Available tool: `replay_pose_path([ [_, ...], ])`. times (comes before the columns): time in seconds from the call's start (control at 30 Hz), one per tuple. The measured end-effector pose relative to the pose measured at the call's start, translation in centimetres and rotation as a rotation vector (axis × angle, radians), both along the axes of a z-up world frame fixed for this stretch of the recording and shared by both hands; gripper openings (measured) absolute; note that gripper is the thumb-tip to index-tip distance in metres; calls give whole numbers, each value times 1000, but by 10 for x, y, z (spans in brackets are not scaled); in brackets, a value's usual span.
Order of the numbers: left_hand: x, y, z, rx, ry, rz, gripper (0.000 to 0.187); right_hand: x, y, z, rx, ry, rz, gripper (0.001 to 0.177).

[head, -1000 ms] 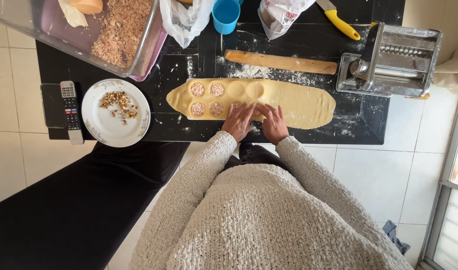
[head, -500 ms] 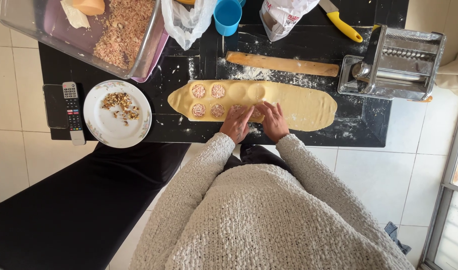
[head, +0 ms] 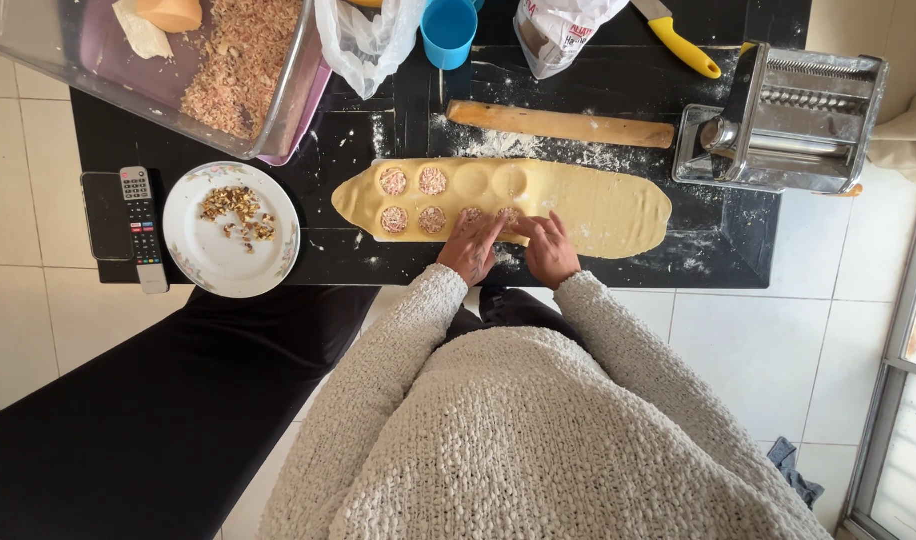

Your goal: Filling and shaping handmade ravioli on a floured surface.

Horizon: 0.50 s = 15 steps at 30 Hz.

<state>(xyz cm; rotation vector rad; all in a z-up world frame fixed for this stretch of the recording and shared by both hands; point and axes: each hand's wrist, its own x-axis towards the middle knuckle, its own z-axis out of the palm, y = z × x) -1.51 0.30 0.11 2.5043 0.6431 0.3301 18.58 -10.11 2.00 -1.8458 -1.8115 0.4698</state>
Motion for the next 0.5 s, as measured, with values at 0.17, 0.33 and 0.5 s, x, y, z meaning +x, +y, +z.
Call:
replay_pose_path([
  [0.17,2,0,4,8,29,15,86,-6,3,16,7,-3,38,51],
  [0.33,0,0,12,-50,20,48,82,-4,-4,13,20,12,22,48],
  [0.5,1,2,11,-36,24,92,79,-5,-4,5,39,14,70,47],
])
